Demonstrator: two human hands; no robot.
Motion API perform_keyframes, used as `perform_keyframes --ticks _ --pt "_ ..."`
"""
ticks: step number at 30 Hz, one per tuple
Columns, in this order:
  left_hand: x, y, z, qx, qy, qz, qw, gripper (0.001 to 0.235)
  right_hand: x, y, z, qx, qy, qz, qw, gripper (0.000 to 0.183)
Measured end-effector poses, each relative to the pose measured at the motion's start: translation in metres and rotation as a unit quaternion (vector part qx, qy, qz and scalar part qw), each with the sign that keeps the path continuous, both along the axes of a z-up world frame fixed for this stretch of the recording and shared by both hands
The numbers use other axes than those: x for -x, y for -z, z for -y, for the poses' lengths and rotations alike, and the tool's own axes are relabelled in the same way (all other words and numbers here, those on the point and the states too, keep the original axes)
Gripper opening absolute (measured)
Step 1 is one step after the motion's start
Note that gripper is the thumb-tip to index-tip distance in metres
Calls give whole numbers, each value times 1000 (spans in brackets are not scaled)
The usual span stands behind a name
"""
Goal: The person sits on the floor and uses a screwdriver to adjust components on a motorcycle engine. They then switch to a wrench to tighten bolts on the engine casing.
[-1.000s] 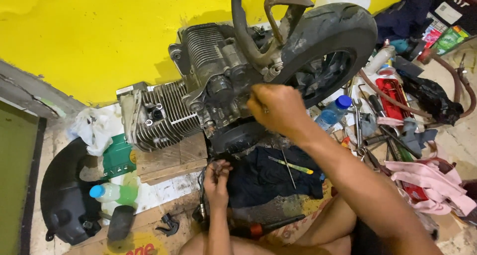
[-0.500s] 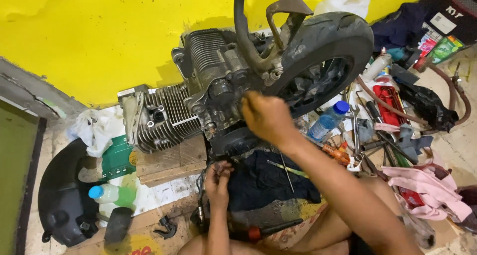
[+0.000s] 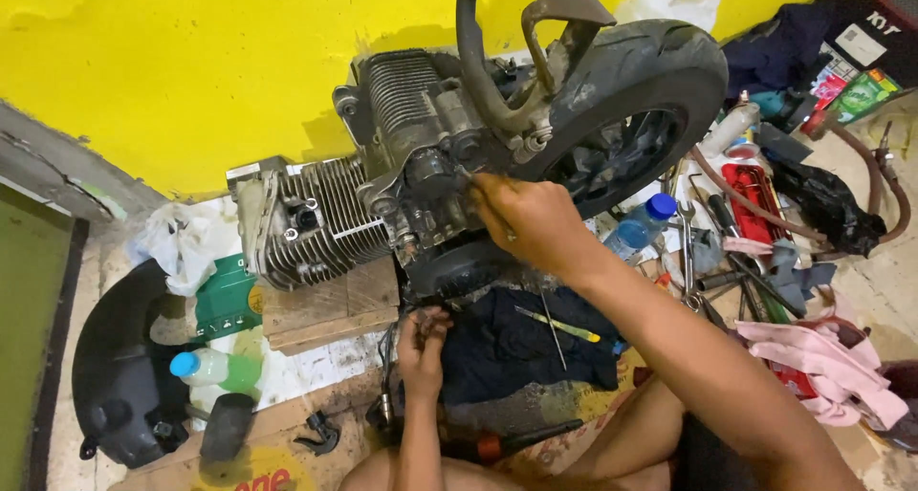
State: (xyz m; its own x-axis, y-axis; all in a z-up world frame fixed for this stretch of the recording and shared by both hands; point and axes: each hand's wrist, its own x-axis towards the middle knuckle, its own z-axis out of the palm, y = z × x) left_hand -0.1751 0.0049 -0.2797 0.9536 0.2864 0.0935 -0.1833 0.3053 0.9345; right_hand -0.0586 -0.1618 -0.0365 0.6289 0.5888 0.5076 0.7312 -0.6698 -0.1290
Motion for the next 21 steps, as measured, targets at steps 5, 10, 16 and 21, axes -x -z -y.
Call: perform_keyframes --ticks 5,10,16,21 --pt "4 -5 0 -19 19 -1 1000 22 1 -24 -1 -9 14 8 1000 17" --pt "3 -9 -3 -27 5 3 1000 26 -1 -21 0 -5 34 23 999 19" --pt "1 -4 -1 -37 35 19 999 23 -3 -28 -14 -92 -59 46 993 34" --pt "1 -5 -3 -35 32 2 999 22 -5 -10 -6 -133 -79 -3 988 15"
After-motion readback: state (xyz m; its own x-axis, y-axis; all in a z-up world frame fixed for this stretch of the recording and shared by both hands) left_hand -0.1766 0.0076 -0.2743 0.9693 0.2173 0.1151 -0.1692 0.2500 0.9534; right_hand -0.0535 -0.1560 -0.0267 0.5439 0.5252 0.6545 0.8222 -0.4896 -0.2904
